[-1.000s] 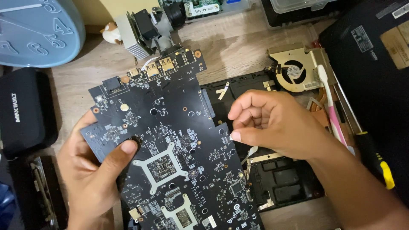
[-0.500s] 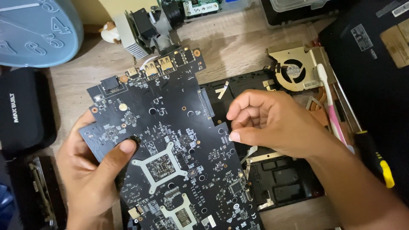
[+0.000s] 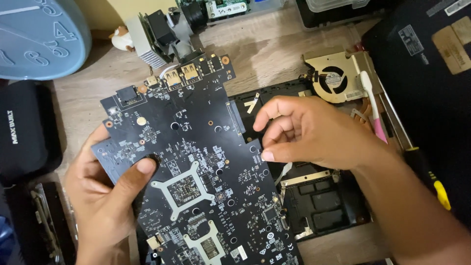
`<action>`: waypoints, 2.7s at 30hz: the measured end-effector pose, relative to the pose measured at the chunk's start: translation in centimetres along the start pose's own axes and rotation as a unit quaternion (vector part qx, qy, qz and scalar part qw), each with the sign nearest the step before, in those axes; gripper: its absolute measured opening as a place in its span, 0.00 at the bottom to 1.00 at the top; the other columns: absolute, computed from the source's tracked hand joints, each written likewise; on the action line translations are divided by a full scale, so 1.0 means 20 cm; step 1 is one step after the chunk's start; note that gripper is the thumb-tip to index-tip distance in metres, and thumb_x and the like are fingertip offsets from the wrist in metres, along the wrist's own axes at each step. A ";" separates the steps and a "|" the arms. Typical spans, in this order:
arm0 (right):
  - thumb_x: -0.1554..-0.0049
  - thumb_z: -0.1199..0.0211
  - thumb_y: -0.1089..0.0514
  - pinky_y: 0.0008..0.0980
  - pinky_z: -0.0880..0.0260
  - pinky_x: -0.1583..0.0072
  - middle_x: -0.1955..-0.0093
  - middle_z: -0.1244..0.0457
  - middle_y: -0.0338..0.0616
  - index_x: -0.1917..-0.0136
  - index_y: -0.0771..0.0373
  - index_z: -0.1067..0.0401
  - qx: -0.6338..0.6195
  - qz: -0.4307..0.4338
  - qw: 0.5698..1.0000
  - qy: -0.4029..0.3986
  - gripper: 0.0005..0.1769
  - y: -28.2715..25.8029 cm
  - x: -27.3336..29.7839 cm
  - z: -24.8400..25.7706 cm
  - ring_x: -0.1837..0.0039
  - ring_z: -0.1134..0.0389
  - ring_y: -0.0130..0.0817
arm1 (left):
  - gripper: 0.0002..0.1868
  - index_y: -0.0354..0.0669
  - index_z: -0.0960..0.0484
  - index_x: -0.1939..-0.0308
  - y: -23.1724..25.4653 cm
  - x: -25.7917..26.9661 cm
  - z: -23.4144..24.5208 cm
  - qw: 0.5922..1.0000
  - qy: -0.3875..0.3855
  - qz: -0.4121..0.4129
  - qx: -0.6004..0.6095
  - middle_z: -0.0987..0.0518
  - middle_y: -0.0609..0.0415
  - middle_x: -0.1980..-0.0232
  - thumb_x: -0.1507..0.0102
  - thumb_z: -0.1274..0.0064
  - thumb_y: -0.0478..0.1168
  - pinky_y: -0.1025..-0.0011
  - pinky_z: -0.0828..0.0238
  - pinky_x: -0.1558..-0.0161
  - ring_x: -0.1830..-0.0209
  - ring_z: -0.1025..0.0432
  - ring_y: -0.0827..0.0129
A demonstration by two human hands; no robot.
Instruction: The person holds a laptop motherboard and carefully peels off a small white adhesive strip from its surface. They then flip the board over to reveal the other side and continue to peel off another small strip from the circuitry.
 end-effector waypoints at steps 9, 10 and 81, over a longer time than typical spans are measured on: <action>0.53 0.24 0.64 0.28 0.26 0.51 0.61 0.20 0.46 0.43 0.58 0.22 0.018 -0.070 0.997 0.004 0.23 -0.03 0.01 0.02 0.59 0.25 0.29 | 0.32 0.35 0.24 0.37 0.01 -0.01 -0.04 1.000 -0.016 0.009 0.024 0.18 0.51 0.49 0.46 0.41 0.38 0.74 0.26 0.47 0.52 0.24 0.70; 0.53 0.24 0.64 0.28 0.25 0.49 0.61 0.20 0.46 0.43 0.57 0.21 0.027 -0.089 0.996 0.010 0.23 -0.03 0.02 0.02 0.57 0.24 0.29 | 0.32 0.36 0.25 0.36 0.01 -0.01 -0.04 1.000 -0.019 0.006 0.013 0.19 0.52 0.49 0.45 0.42 0.38 0.76 0.28 0.47 0.53 0.25 0.72; 0.44 0.34 0.56 0.45 0.34 0.29 0.38 0.32 0.53 0.40 0.66 0.26 0.384 0.358 0.836 0.164 0.20 -0.29 0.44 -0.02 0.34 0.31 0.46 | 0.34 0.51 0.28 0.33 -0.54 0.54 0.54 0.922 0.212 0.249 0.209 0.22 0.51 0.49 0.46 0.50 0.35 0.73 0.25 0.66 0.59 0.25 0.66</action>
Point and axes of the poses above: each hand's wrist, its own x-axis away from the middle knuckle, its own z-axis out of the back of the hand, y = z × x, the point moved 10 cm from there along -x, towards the middle knuckle
